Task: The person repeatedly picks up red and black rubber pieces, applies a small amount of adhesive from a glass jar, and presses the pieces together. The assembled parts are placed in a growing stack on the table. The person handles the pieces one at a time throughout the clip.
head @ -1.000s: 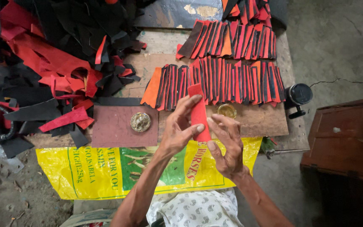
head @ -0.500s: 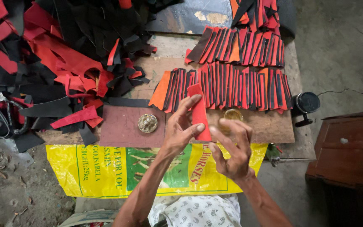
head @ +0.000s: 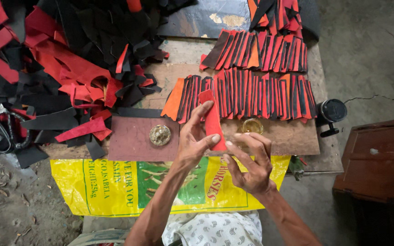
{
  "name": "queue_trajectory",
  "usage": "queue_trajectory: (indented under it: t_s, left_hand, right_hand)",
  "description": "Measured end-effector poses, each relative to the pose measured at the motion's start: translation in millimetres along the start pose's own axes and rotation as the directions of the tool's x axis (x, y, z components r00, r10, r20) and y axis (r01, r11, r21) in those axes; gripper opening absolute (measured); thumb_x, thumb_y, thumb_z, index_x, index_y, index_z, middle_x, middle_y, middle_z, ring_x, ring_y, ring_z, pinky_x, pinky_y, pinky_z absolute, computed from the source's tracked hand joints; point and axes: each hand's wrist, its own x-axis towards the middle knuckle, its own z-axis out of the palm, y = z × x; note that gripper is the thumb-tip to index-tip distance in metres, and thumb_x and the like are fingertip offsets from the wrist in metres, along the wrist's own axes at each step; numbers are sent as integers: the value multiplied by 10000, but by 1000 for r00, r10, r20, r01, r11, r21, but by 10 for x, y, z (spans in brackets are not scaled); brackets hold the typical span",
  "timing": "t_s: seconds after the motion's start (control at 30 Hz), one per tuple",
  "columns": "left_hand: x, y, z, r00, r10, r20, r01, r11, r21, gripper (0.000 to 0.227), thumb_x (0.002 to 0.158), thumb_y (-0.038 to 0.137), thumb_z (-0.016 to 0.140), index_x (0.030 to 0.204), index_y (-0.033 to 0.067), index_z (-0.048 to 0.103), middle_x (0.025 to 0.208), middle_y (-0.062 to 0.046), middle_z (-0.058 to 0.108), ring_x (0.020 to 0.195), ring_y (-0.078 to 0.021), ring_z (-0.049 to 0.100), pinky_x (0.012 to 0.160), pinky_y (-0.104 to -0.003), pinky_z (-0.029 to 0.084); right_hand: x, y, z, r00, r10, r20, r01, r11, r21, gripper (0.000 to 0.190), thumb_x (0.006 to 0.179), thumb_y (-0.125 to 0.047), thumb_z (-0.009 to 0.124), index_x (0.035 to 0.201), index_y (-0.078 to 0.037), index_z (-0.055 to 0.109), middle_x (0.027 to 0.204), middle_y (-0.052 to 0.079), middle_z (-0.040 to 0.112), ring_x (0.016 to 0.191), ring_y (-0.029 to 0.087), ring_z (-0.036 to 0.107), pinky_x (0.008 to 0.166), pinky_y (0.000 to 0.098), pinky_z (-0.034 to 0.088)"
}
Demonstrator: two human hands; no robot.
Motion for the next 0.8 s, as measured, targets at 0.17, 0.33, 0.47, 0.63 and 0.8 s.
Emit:
queue_trajectory:
  t_s: [0.17,0.33,0.47,0.63,0.8]
  left_hand:
    - [-4,15,6,1000,-24,-10,23,999,-30,893,807,197,864,1536,-54,415,1518,-97,446,1415,-205,449,1190,-356,395]
    - [11,-27,3,997,-49,-64,42,993,-114,917,791,185,878,1539,-39,398,1553,-111,431,1403,-212,459,1160,-361,415]
    - [23,-49,-29,998,28,-63,-30,999,-19,916,796,172,878,1547,-54,405,1595,-137,424,1479,-218,423,1229,-356,372]
    - [28,-61,-28,998,8,-61,-14,995,-97,920,797,179,888,1541,-53,399,1594,-124,416,1479,-211,413,1224,-356,379]
    - [-16,-46,-57,988,-140,-59,129,978,-161,965,766,180,902,1557,-42,396,1530,-138,459,1243,-260,491,1001,-382,439]
  right_hand:
    - [19,-13,10,1000,-3,-5,3,1000,12,312,835,-107,800,1138,-61,744,1208,115,651,1141,326,593,984,409,494]
    - [16,-1,-28,997,-83,4,83,996,-35,311,836,-111,793,1137,-52,743,1198,133,649,1125,335,589,973,422,489]
    - [20,22,-55,996,-81,-30,81,997,-15,239,853,-131,760,1089,-91,748,1179,106,644,1127,331,577,982,416,482]
    - [-3,-23,-63,999,-50,17,49,998,41,314,876,-211,720,1137,-39,746,1200,135,642,1126,339,578,994,439,462]
    - [10,-57,-70,994,105,23,-107,973,206,311,922,-242,632,1165,-70,725,1243,118,638,1181,335,553,1045,434,463]
